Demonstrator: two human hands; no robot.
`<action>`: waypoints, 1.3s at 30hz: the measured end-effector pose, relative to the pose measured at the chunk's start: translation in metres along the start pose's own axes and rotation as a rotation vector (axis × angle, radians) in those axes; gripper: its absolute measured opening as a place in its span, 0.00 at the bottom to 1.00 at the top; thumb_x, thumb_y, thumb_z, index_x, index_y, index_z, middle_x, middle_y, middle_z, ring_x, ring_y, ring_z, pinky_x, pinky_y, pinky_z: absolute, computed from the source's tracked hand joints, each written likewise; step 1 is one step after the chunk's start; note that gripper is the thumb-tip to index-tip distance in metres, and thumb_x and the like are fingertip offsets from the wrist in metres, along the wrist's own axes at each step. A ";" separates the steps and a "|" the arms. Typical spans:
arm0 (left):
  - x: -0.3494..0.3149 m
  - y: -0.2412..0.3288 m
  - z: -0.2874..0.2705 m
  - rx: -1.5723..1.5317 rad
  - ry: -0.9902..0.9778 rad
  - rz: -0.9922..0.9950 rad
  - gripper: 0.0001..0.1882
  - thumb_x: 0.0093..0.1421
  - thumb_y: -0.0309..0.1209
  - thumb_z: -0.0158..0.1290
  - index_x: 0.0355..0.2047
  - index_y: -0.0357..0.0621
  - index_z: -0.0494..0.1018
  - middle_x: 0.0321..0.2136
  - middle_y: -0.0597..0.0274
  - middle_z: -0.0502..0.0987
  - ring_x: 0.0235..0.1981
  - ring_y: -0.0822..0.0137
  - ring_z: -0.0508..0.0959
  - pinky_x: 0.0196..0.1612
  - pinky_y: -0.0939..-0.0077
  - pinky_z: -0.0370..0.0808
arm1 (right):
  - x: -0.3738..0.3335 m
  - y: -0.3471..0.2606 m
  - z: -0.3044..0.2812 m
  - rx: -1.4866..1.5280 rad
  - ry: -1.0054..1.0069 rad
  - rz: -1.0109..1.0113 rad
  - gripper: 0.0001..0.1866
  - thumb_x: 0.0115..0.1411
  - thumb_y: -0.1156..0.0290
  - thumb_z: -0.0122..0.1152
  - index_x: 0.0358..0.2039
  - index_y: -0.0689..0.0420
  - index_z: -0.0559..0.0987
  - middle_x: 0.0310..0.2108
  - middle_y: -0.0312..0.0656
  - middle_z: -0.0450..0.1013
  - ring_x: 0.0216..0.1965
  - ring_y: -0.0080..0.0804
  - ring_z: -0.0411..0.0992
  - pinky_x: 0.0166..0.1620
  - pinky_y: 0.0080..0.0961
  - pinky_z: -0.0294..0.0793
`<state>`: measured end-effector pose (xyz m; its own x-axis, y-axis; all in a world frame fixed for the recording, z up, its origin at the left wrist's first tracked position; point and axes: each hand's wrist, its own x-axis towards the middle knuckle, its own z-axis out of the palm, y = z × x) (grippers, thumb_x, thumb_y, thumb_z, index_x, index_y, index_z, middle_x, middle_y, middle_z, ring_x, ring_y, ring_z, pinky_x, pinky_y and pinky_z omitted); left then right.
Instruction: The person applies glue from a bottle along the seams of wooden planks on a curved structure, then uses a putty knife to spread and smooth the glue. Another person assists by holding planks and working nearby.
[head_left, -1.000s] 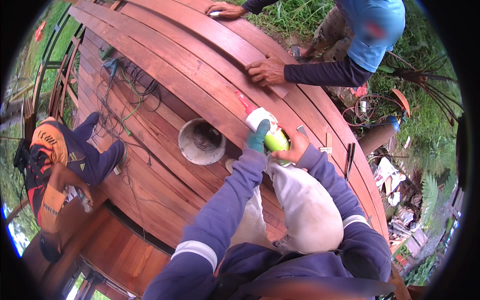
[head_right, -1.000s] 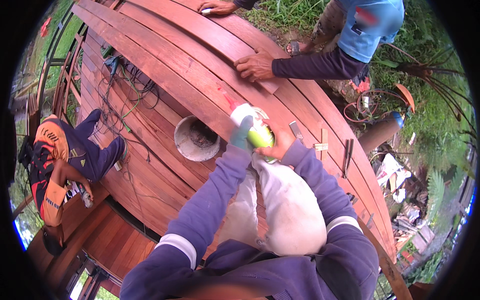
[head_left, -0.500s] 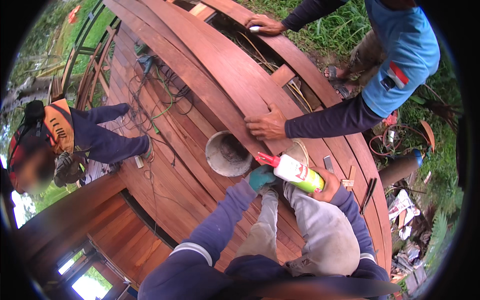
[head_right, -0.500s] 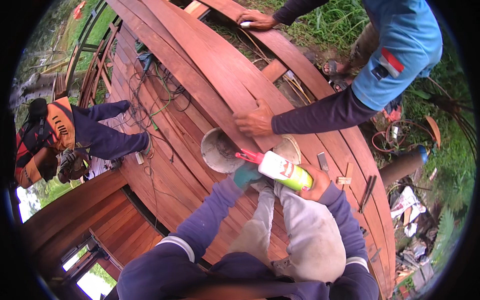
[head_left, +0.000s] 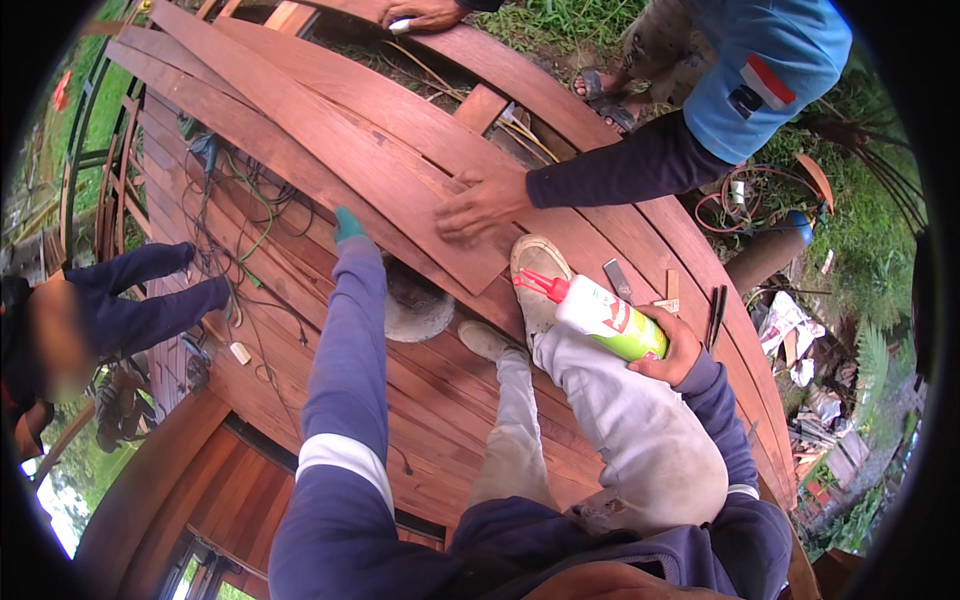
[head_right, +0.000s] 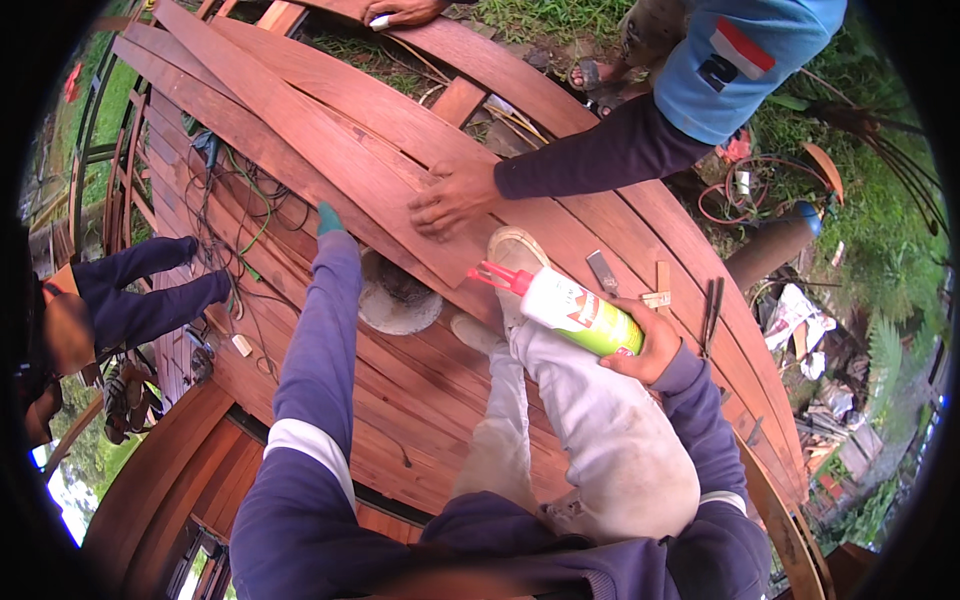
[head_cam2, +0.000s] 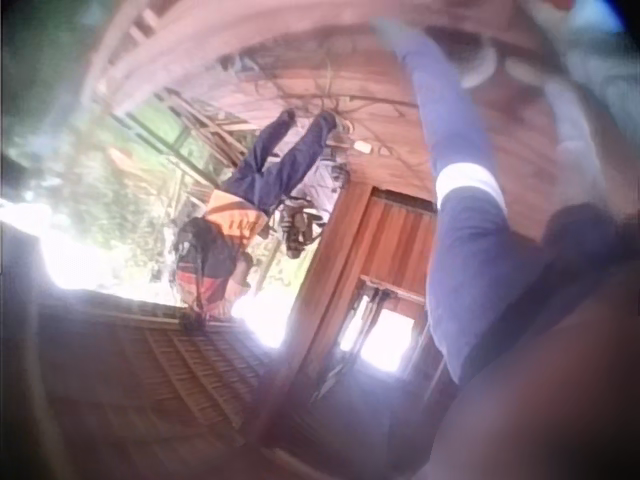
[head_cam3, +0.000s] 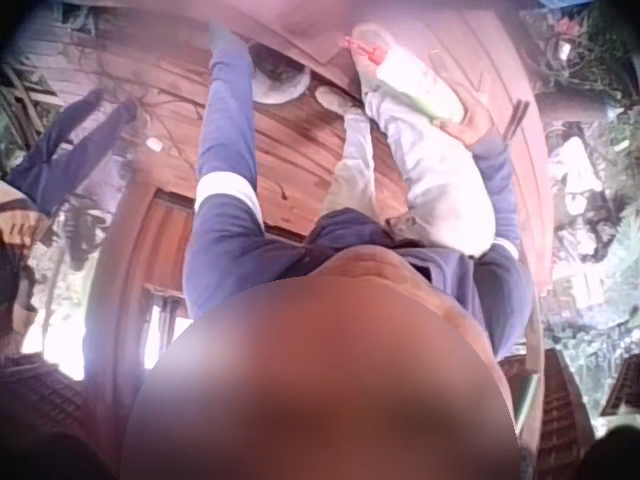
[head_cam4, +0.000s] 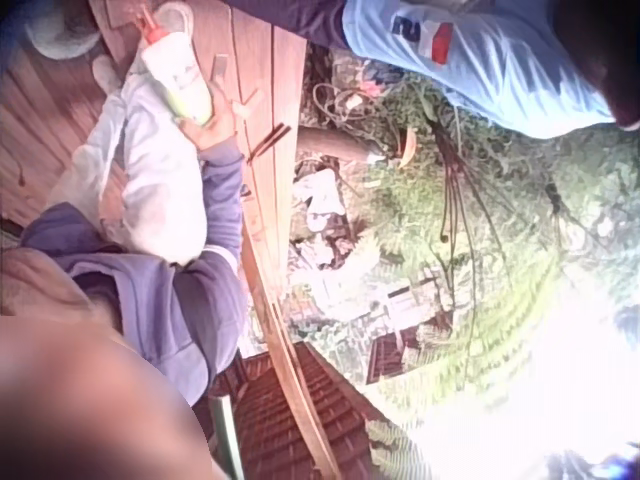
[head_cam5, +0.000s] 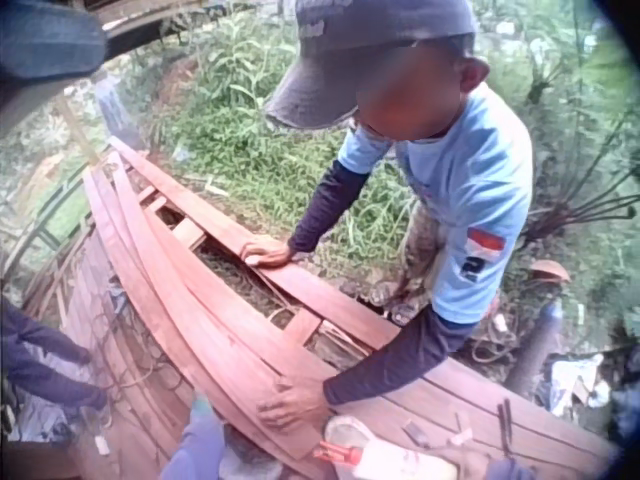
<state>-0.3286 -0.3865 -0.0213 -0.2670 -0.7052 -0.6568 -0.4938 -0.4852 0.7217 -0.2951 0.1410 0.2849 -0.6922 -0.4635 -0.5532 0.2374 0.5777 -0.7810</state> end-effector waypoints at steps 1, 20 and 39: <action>-0.002 0.006 0.013 0.052 0.097 -0.016 0.43 0.66 0.63 0.43 0.62 0.33 0.66 0.54 0.40 0.75 0.48 0.47 0.79 0.50 0.52 0.77 | -0.005 0.000 -0.002 -0.049 0.008 0.137 0.43 0.43 0.69 0.79 0.59 0.67 0.71 0.52 0.52 0.74 0.56 0.40 0.72 0.62 0.32 0.67; -0.075 0.051 0.054 0.329 0.330 -0.098 0.35 0.73 0.54 0.34 0.65 0.35 0.57 0.52 0.39 0.75 0.47 0.44 0.81 0.46 0.52 0.83 | 0.140 -0.051 -0.080 -1.057 0.298 0.004 0.33 0.44 0.66 0.75 0.52 0.55 0.75 0.45 0.48 0.72 0.46 0.51 0.75 0.48 0.42 0.77; -0.092 0.067 0.061 0.304 0.380 -0.110 0.40 0.70 0.61 0.34 0.61 0.34 0.64 0.53 0.37 0.75 0.47 0.42 0.81 0.46 0.50 0.83 | 0.284 -0.003 -0.051 -0.102 0.333 -0.264 0.49 0.44 0.66 0.81 0.63 0.56 0.61 0.52 0.46 0.74 0.55 0.38 0.73 0.59 0.38 0.74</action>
<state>-0.3879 -0.3222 0.0745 0.0928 -0.8242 -0.5586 -0.7362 -0.4345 0.5188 -0.5273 0.0422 0.1450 -0.9061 -0.3717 -0.2019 -0.0338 0.5394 -0.8414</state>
